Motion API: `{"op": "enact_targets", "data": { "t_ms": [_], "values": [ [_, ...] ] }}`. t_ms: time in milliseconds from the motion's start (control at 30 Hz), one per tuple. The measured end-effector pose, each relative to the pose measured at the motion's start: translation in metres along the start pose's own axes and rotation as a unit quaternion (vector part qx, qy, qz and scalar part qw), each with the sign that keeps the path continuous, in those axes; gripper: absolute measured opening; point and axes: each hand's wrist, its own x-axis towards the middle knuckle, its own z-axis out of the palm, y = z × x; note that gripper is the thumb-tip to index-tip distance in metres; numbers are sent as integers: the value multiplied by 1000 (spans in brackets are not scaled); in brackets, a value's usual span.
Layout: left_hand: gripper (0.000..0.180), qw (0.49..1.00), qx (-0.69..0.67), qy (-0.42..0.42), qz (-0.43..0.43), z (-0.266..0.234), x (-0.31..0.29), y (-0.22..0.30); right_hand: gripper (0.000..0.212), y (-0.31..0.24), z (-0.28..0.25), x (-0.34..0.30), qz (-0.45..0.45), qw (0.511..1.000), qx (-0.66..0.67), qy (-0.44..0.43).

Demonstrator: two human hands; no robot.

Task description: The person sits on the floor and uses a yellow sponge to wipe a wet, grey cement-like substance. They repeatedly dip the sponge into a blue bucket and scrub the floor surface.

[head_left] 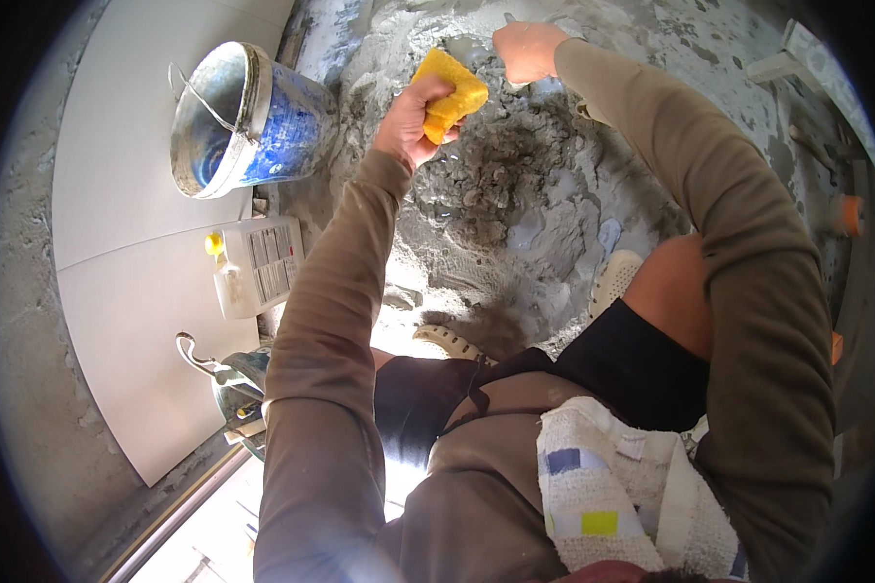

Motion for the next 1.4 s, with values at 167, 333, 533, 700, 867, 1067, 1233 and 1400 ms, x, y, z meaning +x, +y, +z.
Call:
{"op": "enact_targets", "data": {
  "t_ms": [167, 333, 533, 700, 867, 1067, 1233, 1400],
  "values": [
    [44, 998, -19, -51, -13, -4, -9, -9, 40, -9, -9, -7, 8, 1000, -2, -15],
    [37, 997, -42, -55, -17, -3, -6, -28, 36, -9, -7, -8, -1, 1000, -14, -3],
    [30, 998, -50, -10, -27, 7, -3, -42, 30, -12, -7, -11, 1, 1000, 9, 19],
    [29, 999, -40, -14, -22, 10, 4, -37, 33, -11, -4, -6, 3, 1000, -12, 8],
    [30, 999, -44, -10, -8, -5, 1, -20, 34, -13, -8, -9, 6, 1000, -10, 1],
    [30, 997, -70, -15, -10, -31, -2, 10, 34, -13, -6, -3, 20, 1000, -6, 0],
    [33, 999, -51, 3, 13, -45, 4, 26, 32, -11, -3, 1, 6, 1000, -1, 7],
    [40, 998, -55, 20, 10, -49, 7, 33, 33, -15, -7, -2, -16, 1000, 7, 19]
  ]
}}
